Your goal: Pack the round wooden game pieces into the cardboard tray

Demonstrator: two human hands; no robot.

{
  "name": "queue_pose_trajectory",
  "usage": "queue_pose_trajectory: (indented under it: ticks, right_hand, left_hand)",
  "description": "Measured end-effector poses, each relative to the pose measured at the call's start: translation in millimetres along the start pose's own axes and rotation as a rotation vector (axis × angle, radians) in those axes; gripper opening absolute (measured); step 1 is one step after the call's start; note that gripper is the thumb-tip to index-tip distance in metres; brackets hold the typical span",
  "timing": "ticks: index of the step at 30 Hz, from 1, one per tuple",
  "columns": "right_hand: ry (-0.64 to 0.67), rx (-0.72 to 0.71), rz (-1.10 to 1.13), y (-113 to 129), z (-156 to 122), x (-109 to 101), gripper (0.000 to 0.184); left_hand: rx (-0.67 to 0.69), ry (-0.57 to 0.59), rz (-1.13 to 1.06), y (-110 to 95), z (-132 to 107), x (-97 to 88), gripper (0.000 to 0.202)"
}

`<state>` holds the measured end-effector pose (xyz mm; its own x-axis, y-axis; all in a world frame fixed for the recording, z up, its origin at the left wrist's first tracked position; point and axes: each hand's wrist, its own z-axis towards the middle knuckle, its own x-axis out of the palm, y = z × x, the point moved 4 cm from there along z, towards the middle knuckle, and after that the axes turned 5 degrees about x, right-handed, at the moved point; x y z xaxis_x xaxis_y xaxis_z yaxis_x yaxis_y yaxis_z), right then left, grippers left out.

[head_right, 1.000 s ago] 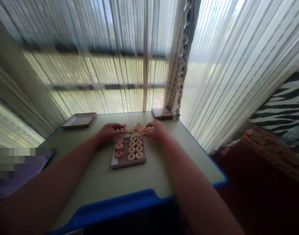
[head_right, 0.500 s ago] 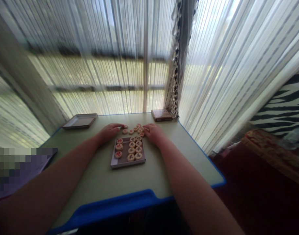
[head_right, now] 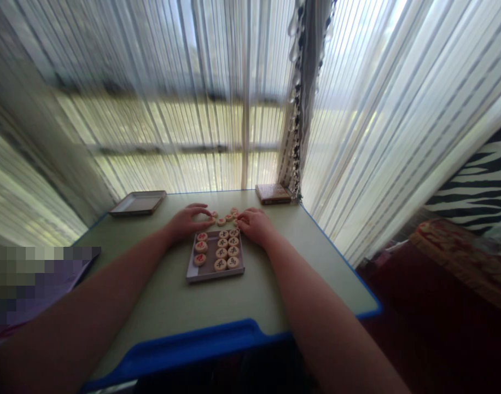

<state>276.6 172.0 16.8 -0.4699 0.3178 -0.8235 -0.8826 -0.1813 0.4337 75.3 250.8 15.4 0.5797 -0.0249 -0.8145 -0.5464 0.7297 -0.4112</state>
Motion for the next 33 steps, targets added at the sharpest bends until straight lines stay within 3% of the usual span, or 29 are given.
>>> queue_pose_trajectory:
  ticks: [6,12,21,26,33]
  right_hand:
    - [0.013,-0.014,0.084,-2,2,5,0.023]
    - [-0.124,-0.022,0.039,-1,1,-4,0.022]
    - [-0.086,-0.050,0.018,-3,2,0,0.023]
    - [-0.039,-0.044,0.009,-4,1,4,0.022]
    - [-0.092,0.019,-0.015,-6,3,0,0.025]
  left_hand:
    - [-0.012,0.012,-0.019,2,0,-0.3,0.036]
    - [-0.028,0.086,-0.008,3,1,0.9,0.050]
    - [-0.003,0.115,-0.078,-2,0,0.9,0.047]
    - [-0.036,0.115,-0.105,-1,-1,0.1,0.058]
    - [0.105,0.101,-0.004,-11,3,0.0,0.033]
